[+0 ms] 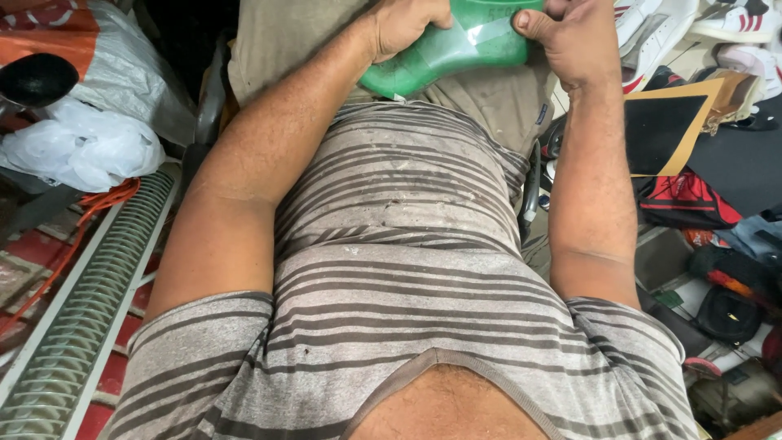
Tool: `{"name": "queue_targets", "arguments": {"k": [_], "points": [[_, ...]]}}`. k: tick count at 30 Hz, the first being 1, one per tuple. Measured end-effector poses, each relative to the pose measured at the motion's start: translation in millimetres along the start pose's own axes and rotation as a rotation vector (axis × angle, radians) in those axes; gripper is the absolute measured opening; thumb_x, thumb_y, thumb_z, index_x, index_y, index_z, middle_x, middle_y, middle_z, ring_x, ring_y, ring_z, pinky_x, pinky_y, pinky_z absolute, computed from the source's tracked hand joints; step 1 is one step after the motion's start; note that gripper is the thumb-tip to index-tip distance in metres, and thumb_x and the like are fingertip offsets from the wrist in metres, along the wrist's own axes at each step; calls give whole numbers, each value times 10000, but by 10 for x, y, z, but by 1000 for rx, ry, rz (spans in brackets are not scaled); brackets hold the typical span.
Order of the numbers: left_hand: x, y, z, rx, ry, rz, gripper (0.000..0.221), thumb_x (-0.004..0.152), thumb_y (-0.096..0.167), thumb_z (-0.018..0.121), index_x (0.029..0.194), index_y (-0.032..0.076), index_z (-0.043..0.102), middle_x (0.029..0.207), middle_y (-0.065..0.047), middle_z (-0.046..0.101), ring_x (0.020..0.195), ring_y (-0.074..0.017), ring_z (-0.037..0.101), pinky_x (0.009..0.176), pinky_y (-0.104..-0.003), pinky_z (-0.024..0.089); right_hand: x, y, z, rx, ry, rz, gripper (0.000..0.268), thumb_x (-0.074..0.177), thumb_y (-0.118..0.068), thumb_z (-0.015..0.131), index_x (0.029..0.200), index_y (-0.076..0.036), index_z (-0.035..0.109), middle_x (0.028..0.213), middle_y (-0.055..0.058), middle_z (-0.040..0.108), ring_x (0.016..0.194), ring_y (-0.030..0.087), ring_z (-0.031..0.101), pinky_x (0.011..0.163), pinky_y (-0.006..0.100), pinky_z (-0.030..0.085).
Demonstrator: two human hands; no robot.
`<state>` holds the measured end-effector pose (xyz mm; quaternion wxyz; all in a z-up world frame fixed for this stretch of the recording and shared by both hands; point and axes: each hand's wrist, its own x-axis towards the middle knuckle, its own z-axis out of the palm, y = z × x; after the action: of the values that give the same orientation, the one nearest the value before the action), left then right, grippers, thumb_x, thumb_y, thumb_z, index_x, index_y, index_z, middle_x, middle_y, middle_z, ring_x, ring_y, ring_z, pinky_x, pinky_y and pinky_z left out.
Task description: Repairing a green shoe mold by applying protective material, marking it with a pen, and using a hammer.
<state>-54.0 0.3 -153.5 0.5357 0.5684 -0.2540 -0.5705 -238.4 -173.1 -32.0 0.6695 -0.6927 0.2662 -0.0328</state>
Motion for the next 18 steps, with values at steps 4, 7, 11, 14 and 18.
{"name": "queue_targets", "arguments": {"k": [4, 7, 11, 14, 18], "points": [[12, -31, -3, -12, -5, 12, 376, 818, 161, 702, 678, 222, 358, 723, 81, 370, 653, -76, 317, 595, -331, 287, -10, -1, 4, -13, 26, 58, 405, 1002, 86, 798, 1285, -54, 544, 1127, 84, 721, 1054, 165, 709, 892, 322, 622], [-278, 604, 42, -52, -163, -185, 117, 761, 192, 668, 859, 167, 610, 776, 21, 651, 641, -133, 664, 531, -304, 537, -30, -50, 40, -20, 15, 13, 466, 984, 88, 824, 1314, -33, 518, 1193, 146, 728, 1122, 237, 734, 936, 378, 666], [-289, 629, 55, 144, -91, -260, 287, 675, 254, 709, 948, 178, 665, 850, 41, 652, 723, -102, 652, 573, -274, 518, -44, -26, 46, -44, 40, 36, 454, 971, 59, 840, 1295, -41, 539, 1174, 122, 734, 1111, 226, 736, 923, 365, 660], [-277, 592, 50, 136, -100, -250, 295, 686, 271, 708, 967, 187, 678, 862, 43, 667, 732, -109, 665, 593, -285, 543, -52, 18, 62, 31, -9, -109, 529, 1034, 156, 788, 1376, -54, 443, 1321, 186, 657, 1238, 326, 685, 994, 453, 636], [-270, 578, 60, 108, -94, -244, 322, 678, 267, 713, 986, 176, 689, 863, 35, 676, 727, -110, 672, 583, -280, 543, -56, 13, 107, 40, 40, -116, 528, 1002, 174, 810, 1335, -62, 474, 1300, 145, 647, 1214, 284, 666, 960, 422, 614]]}}
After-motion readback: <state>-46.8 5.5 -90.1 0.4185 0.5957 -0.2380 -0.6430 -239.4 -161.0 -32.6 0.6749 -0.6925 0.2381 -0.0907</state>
